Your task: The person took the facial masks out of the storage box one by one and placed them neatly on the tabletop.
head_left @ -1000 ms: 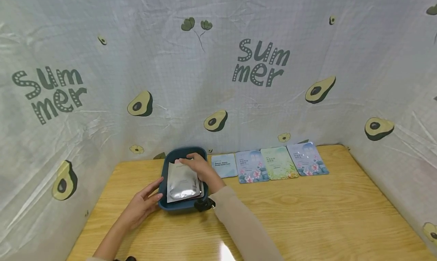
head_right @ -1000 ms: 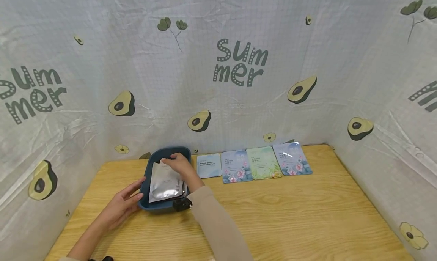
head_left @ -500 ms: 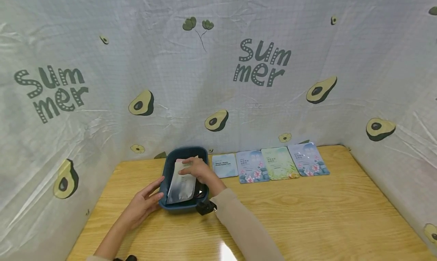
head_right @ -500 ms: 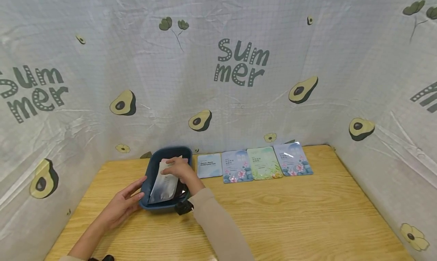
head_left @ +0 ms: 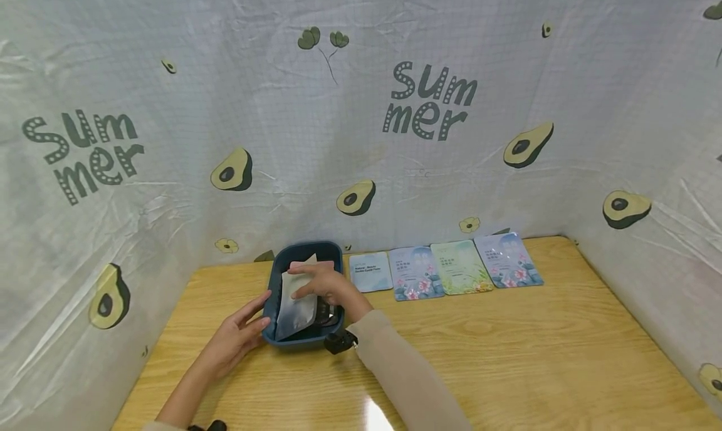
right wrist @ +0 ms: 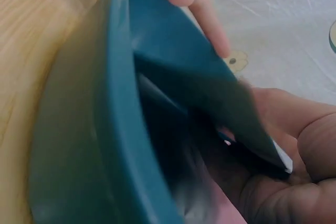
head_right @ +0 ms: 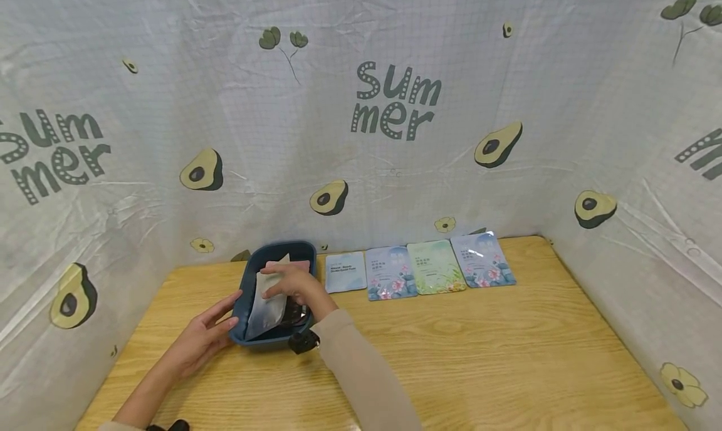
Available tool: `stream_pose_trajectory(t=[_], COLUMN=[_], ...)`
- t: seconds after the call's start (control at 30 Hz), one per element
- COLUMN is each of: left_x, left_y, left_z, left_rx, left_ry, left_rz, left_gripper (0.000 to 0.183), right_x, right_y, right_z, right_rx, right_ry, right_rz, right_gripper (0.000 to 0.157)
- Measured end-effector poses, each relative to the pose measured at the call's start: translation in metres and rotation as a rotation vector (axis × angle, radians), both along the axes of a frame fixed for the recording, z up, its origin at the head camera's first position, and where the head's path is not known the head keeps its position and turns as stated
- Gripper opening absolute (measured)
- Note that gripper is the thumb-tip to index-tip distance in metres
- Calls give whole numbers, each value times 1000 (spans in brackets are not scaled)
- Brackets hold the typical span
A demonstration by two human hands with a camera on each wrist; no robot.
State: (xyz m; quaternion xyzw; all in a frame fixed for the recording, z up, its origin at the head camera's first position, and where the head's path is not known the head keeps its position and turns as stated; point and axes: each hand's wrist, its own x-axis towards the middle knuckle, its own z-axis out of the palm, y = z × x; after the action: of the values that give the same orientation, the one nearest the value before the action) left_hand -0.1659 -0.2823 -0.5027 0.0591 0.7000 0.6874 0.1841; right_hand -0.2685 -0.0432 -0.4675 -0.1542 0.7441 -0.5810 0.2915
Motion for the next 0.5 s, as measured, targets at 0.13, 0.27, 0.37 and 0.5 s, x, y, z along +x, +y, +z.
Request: stream_pose_trajectory(t=[0.13, 0.27, 0.37, 0.5], left_x=[-1, 0, 0, 1], left_y=[1, 1, 1, 2], left_z=[0, 1, 1, 2], left_rx=[-12, -23, -17, -4], left_ry=[-5, -14, -16, -16], left_rz=[1, 6, 8, 11], left_gripper=[69, 69, 70, 71], right_x=[-2, -3, -3, -3], right_y=[3, 4, 4, 7], right_z=[2, 5, 7, 6], right_rx=[9, 24, 37, 28], right_ry=[-1, -37, -39, -27], right_rz=[34, 21, 22, 50], right_gripper=[66, 72, 76, 76])
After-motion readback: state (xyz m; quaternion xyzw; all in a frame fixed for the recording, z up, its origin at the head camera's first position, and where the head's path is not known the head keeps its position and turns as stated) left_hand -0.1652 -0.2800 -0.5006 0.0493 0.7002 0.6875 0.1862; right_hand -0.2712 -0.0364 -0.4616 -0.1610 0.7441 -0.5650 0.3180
